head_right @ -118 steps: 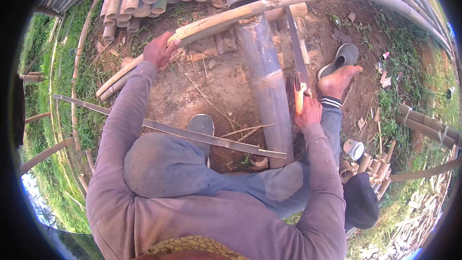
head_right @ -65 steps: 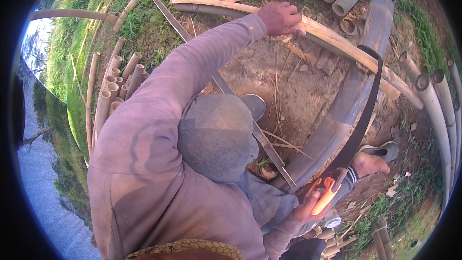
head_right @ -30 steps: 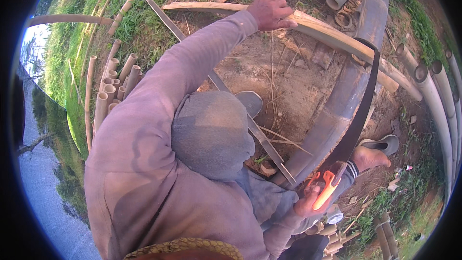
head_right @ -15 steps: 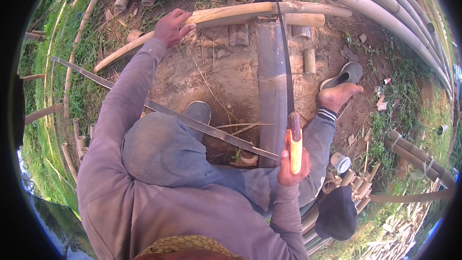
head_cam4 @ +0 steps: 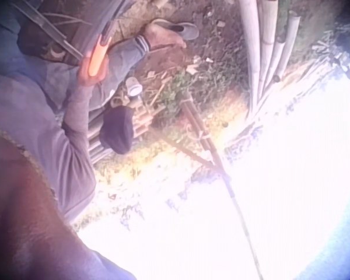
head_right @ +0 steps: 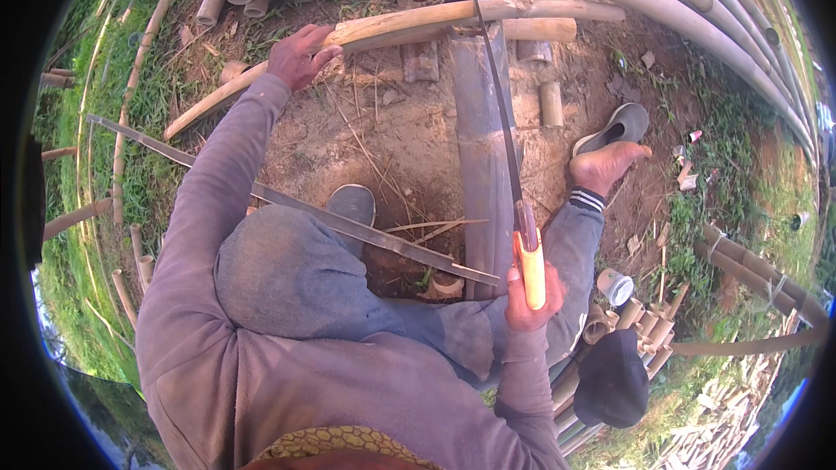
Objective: The person sits on the ground and uses a hand saw to cut bamboo poles into shorter sections. They repeatedly position a bamboo pole on a support, saw through it, and then move the cut piece aside.
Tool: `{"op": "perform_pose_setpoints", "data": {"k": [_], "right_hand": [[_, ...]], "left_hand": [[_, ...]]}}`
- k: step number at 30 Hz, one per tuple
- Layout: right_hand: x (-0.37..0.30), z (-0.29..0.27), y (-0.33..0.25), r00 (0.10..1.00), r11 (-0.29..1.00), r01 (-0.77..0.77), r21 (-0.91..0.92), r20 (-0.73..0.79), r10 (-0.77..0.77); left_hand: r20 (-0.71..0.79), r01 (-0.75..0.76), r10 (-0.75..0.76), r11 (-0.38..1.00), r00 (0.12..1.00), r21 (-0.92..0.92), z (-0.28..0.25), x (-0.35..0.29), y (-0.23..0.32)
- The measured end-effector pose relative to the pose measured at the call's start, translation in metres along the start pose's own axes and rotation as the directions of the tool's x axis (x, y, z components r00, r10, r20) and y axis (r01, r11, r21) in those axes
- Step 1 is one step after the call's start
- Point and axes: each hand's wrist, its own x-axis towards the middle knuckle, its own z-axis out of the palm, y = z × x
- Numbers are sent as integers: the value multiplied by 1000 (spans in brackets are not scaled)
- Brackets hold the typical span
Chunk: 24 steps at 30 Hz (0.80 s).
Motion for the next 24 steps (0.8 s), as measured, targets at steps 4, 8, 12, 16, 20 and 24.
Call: {"op": "perform_pose_setpoints", "data": {"k": [4,8,12,16,20,24], "right_hand": [[4,-3,9,998,997,-57,-49,33,58],[-5,-6,9,998,998,-65,2,24,65],[-3,-6,3,998,998,-58,-3,30,58],[2,2,15,990,989,-138,48,21,137],[-9,-2,22,991,985,-117,124,-46,124],[-22,-2,32,976,966,-205,155,-41,213]], "left_hand": [[-3,18,-18,1000,1000,5,2,-1,-2],[-2,14,-14,1000,1000,1,0,2,-2],[0,11,-11,1000,1000,-4,-1,2,1],[-97,-31,30,999,995,-14,-2,-6,1],[-188,-219,227,974,956,59,-9,-49,24],[-162,-233,235,972,958,33,-16,-52,51]]}}
